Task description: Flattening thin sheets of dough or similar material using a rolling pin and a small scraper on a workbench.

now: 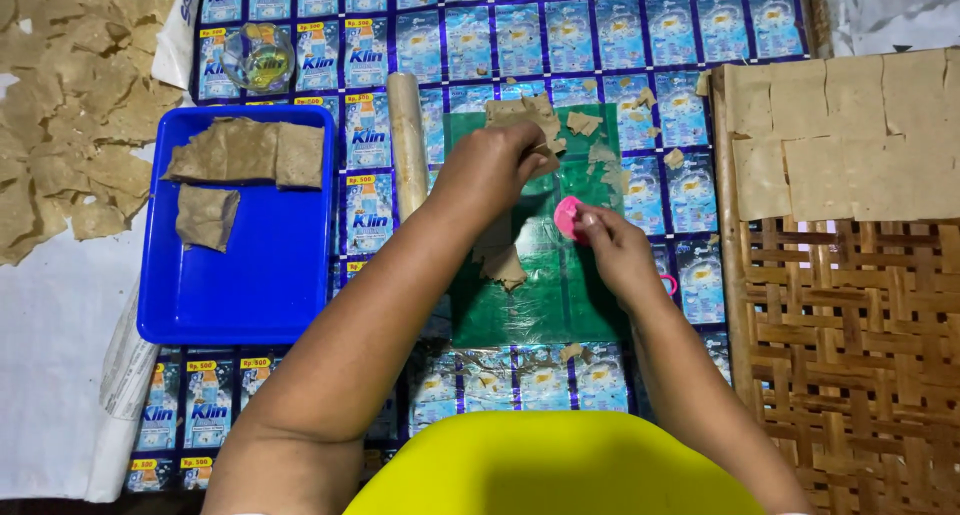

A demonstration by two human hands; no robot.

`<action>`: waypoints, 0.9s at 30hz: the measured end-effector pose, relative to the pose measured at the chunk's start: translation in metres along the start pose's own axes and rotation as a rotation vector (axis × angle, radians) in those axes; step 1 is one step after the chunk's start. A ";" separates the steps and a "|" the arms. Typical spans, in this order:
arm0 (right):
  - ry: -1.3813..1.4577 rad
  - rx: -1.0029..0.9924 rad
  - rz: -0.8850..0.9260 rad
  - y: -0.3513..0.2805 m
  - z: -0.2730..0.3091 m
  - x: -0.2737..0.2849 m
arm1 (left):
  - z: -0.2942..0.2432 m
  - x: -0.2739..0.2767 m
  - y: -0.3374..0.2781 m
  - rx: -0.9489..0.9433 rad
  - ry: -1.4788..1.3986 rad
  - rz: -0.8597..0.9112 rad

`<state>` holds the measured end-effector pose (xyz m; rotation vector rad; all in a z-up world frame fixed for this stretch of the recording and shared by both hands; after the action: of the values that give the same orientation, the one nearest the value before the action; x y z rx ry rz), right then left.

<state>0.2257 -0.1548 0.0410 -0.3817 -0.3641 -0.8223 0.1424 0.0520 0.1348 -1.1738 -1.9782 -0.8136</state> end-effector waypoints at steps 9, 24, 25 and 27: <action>1.452 -0.181 0.232 -0.001 -0.058 -0.001 | 0.014 -0.070 -0.021 0.326 -0.733 0.068; 1.236 -0.146 -0.279 -0.094 -0.175 0.193 | -0.067 -0.249 -0.047 0.241 -0.879 0.251; 1.235 -0.141 -0.301 -0.103 -0.161 0.211 | -0.080 -0.237 -0.053 0.227 -0.883 0.268; 1.256 0.033 -0.332 -0.120 -0.130 0.248 | -0.111 -0.206 -0.060 -0.157 -0.429 0.040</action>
<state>0.3115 -0.4465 0.0627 0.2743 0.7499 -1.2151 0.1878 -0.1564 0.0215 -1.5807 -2.2518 -0.7531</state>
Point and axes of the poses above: each hand's wrist, its own y-axis towards the middle knuckle, its own x-axis out of the back of the hand, z = x × y, the point moved 2 cm from there along y, towards the middle knuckle
